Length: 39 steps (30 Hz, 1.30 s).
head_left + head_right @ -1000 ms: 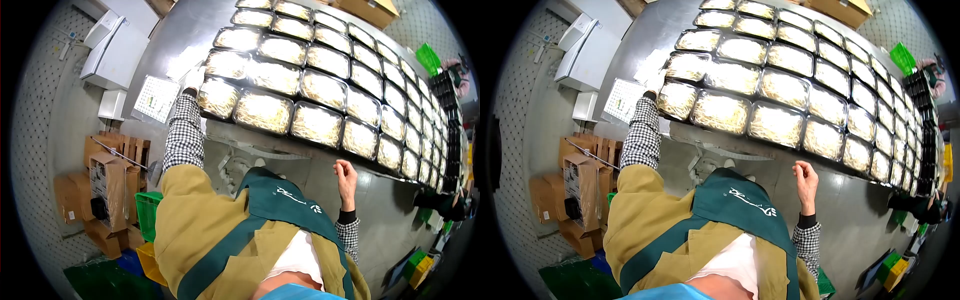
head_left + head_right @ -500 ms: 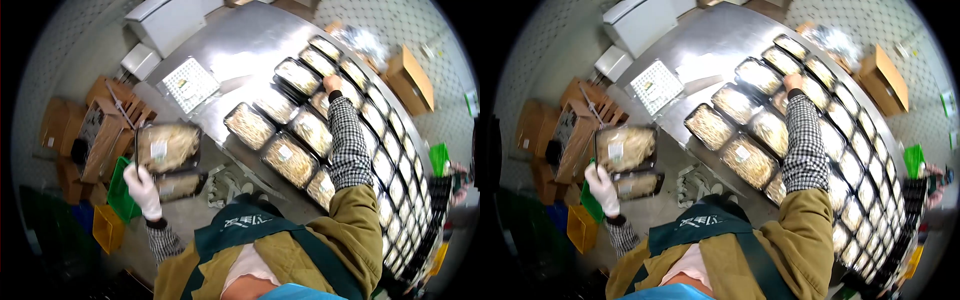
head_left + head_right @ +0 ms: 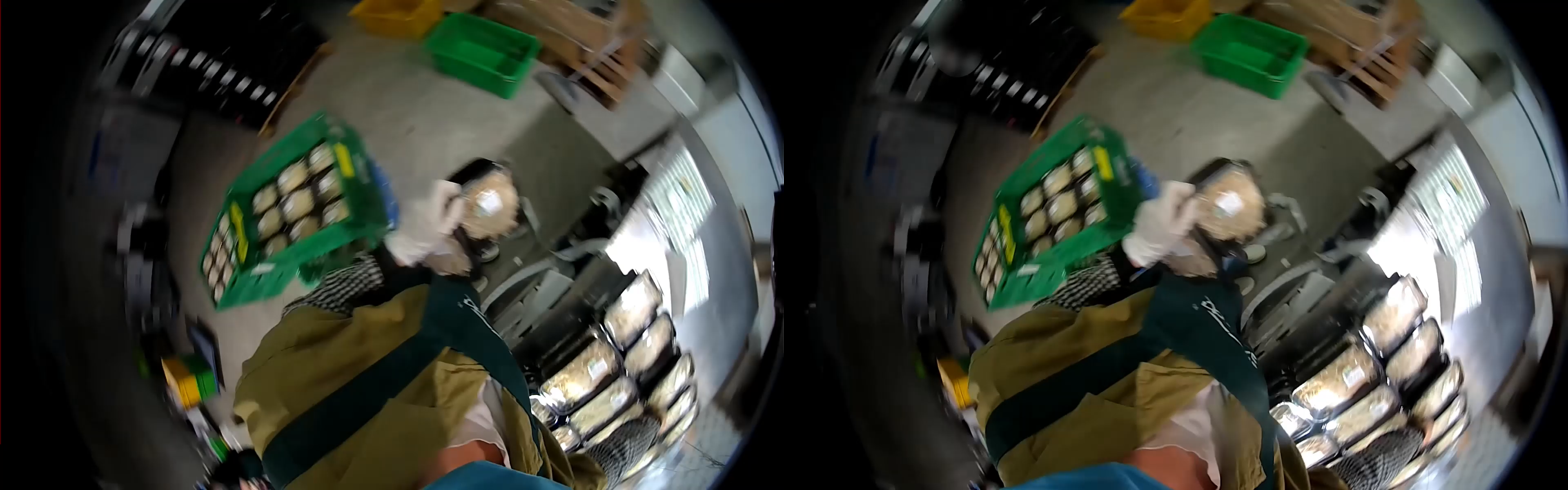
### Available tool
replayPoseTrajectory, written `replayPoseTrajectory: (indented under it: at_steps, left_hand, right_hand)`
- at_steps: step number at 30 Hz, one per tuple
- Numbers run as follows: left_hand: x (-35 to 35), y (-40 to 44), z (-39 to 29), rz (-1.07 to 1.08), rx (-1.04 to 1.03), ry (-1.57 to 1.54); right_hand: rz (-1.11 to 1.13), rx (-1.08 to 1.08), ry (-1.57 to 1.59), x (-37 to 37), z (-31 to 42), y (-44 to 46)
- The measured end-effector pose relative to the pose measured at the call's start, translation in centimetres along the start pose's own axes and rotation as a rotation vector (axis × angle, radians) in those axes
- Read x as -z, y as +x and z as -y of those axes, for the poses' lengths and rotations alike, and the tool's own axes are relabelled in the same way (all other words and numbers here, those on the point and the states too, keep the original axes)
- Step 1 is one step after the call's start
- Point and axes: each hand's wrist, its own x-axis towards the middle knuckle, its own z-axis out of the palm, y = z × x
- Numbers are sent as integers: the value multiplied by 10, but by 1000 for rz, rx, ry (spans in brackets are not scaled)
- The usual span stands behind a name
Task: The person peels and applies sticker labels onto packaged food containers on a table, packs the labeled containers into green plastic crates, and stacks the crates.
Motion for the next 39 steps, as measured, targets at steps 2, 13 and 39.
replayPoseTrajectory:
  at_steps: [2,13,39]
  left_hand:
    - [1,-17,-4,0,51,-87]
    - [102,-53,77,-301,423,149]
    - [358,-206,621,-299,1145,539]
  right_hand:
    - [-12,-13,12,8,15,4]
    - [-108,143,137,58,138,-1]
    - [851,1392,869,164,831,-916]
